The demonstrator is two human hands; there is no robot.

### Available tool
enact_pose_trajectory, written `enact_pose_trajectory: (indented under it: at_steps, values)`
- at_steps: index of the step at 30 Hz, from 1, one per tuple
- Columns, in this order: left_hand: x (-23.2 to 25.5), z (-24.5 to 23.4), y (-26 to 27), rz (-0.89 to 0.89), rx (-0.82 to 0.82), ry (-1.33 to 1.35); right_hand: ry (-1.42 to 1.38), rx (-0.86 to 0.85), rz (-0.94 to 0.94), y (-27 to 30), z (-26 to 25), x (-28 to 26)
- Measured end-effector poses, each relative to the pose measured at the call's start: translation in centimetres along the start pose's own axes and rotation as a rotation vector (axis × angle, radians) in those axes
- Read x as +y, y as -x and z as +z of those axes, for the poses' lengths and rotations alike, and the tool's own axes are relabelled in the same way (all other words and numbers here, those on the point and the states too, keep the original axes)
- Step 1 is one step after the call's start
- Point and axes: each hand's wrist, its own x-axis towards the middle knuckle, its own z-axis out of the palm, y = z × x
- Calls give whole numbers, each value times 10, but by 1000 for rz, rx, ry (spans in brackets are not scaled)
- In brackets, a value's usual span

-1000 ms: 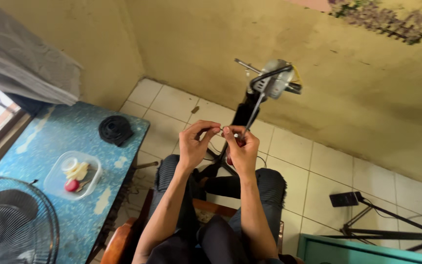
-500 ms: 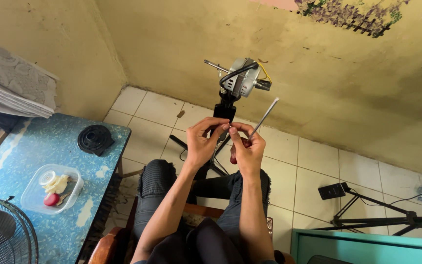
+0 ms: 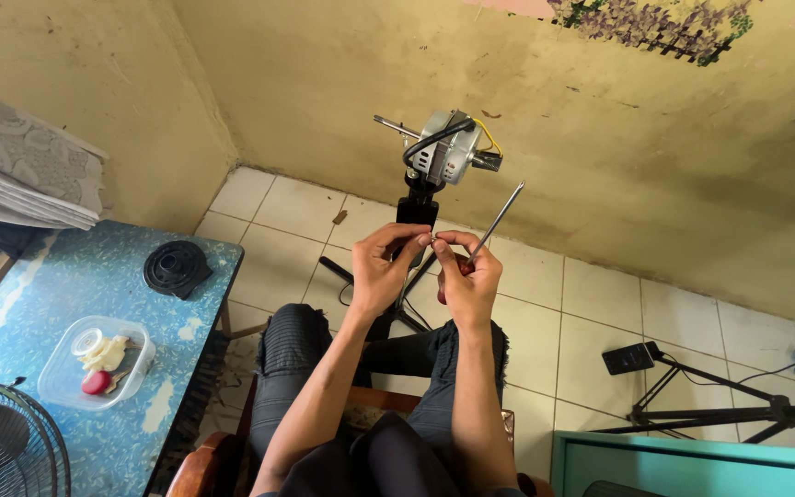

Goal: The person uses a screwdriver to tighten screws on a small electrical motor mounted on a stand. They repeatedly adjust the motor housing and wires while seated in a room with a table and a fan nearby.

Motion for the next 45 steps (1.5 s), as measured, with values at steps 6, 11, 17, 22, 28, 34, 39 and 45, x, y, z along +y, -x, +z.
enact_pose_trajectory:
  at_steps: [6,11,17,22,28,34,39,45]
  values:
    - [-5,1,-4,32,19,-21,-5,-28,9,-5,-4,5]
    - [-1,-3,-8,101,-4,-106,1,-48,3,-11,-8,6]
    - [3,-7,-15,67,-27,-20,-84,-84,-44,-18,-6,9]
    - [1,-7,-20,111,-9,-77,-50,-79,-30,-24,-2,14]
    - [-11,-7,-32,-65,38,156,46,85,-71,-26,3,6]
    - [-27,-4,-52,-17,130,176,85,234,-185,-39,14,-3]
    - [-29,5,-61,-33,211,94,16,290,-154,-46,24,-4]
    - [-28,15,-64,-41,256,106,64,299,-143,-49,33,-2]
